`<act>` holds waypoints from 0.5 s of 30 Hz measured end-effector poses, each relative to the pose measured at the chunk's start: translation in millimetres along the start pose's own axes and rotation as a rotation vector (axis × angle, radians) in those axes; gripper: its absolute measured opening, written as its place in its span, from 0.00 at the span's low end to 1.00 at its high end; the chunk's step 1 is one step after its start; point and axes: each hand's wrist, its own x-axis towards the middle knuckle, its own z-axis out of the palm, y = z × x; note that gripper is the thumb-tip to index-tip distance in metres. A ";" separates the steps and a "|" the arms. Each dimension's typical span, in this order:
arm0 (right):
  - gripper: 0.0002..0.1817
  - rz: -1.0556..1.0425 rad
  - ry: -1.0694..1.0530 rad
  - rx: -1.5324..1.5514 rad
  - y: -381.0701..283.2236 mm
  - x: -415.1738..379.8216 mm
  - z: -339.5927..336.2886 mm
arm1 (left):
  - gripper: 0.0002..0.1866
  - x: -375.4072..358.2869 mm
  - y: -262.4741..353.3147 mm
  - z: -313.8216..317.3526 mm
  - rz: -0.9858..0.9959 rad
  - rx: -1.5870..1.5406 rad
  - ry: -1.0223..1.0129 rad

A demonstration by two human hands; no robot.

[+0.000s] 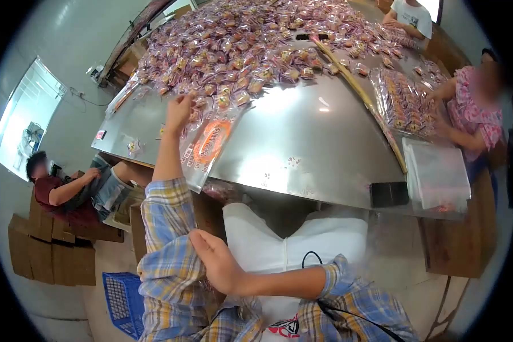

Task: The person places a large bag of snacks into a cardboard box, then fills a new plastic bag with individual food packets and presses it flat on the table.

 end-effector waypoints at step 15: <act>0.22 0.100 0.052 -0.046 -15.5 6.0 -36.4 | 0.12 17.3 13.9 -46.6 -0.103 -1.618 0.672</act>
